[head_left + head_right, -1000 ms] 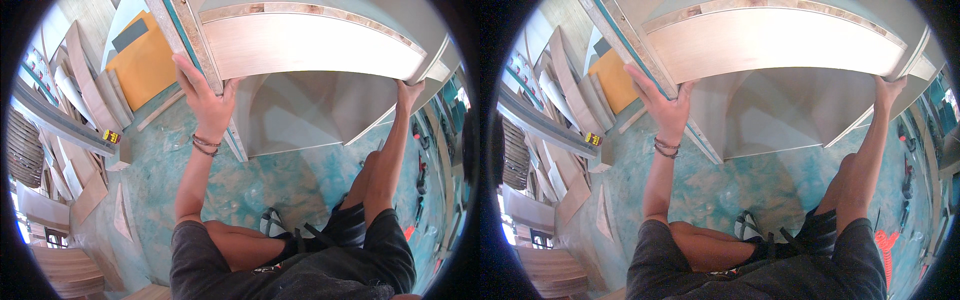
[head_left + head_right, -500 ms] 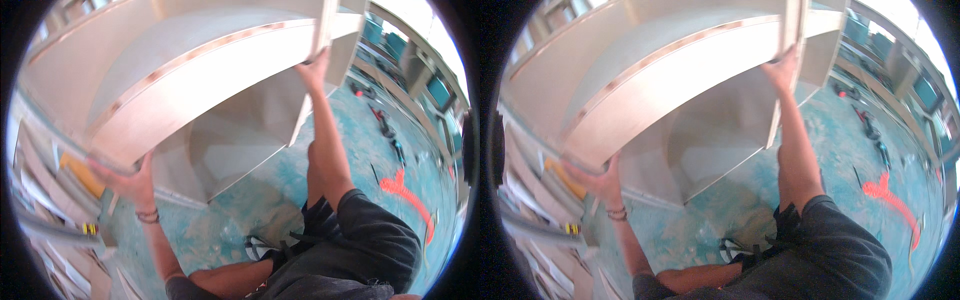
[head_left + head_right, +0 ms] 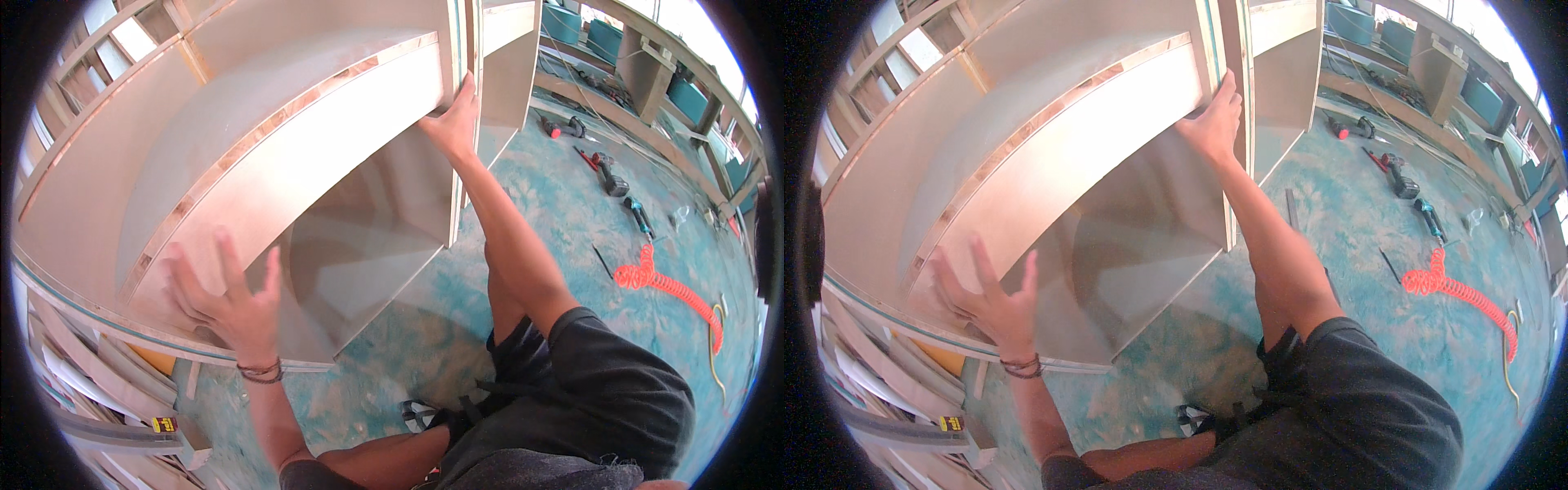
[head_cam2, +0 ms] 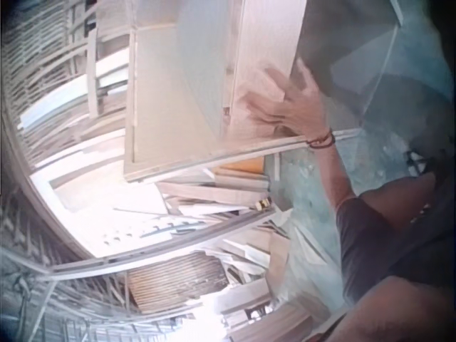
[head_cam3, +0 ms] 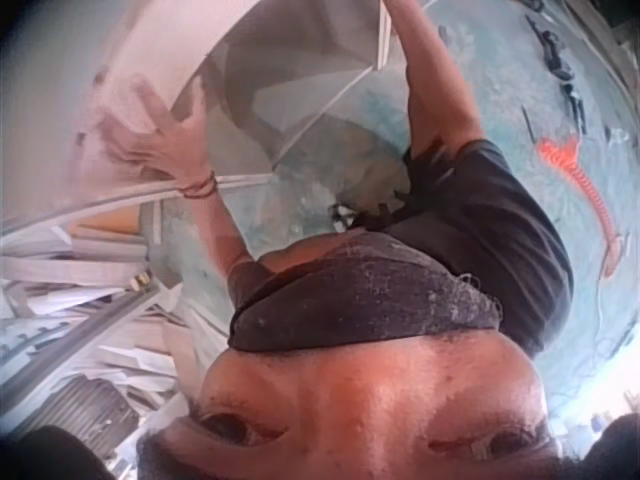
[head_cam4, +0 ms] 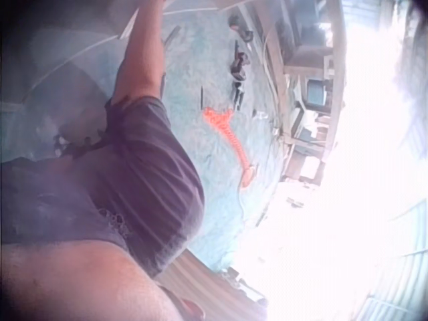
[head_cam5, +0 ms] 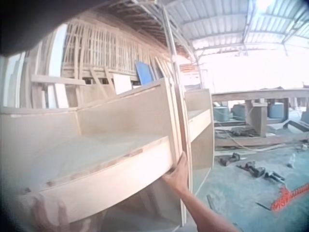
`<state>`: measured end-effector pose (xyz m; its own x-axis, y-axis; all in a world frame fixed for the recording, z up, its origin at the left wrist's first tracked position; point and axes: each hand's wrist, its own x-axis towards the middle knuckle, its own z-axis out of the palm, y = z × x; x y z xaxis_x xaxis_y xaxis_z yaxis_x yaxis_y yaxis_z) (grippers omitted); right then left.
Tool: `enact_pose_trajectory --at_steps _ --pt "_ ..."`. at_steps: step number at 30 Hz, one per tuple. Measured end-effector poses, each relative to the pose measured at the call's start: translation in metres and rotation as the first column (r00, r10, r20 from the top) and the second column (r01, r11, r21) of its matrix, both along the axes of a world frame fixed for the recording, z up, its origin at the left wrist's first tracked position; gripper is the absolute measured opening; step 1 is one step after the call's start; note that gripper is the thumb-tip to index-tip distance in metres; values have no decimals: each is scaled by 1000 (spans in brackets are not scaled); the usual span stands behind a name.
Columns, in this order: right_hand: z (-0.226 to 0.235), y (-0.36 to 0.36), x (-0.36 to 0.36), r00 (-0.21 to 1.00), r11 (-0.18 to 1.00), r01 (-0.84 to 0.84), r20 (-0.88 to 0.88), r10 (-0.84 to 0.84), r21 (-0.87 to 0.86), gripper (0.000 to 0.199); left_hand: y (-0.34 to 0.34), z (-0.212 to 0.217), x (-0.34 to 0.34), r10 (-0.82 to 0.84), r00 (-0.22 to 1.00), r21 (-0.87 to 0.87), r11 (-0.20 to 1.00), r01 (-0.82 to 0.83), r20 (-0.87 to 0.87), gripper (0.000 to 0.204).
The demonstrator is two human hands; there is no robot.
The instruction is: The person sands the edge of a curved wooden panel with a grinder, fits it into a cabinet frame, checks the alignment using a combination square, and applies adhesive from a small bottle to the joint.
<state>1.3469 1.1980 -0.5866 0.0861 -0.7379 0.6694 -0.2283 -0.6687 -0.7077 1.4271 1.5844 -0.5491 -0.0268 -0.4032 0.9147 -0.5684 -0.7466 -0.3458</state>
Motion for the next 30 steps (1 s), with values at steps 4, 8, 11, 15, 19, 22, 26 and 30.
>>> enact_pose_trajectory --at_steps 4,8,11,15,19,22,26,30 --pt "8 10 -5 994 994 -108 19 107 28 121 -19 -43 -5 -617 590 -175 754 634 -521 59" --pt "3 -3 -21 979 979 -199 40 201 -51 115 -84 -71 -11 -805 -503 -942 202 267 -315 53" --pt "4 0 -30 946 950 -311 98 310 -8 110 -106 -69 9 -774 -622 -981 -186 50 114 65" --pt "-2 3 -43 936 944 -326 156 315 53 104 -136 -31 3 -799 -510 -935 -355 -26 318 66" --pt "9 9 -52 993 953 -80 56 100 -292 96 -157 -12 -4 -855 -337 -908 -420 4 394 69" --pt "27 9 -68 988 813 -121 -152 41 -570 93 -157 -14 -5 -832 -345 -885 -466 6 435 74" --pt "32 -4 -73 931 700 -243 -364 -26 -672 98 -177 -19 -8 -740 -411 -810 -586 6 532 65" --pt "49 -25 -69 869 666 -235 -460 -182 -708 106 -217 -50 1 -600 -572 -768 -635 -83 559 50"
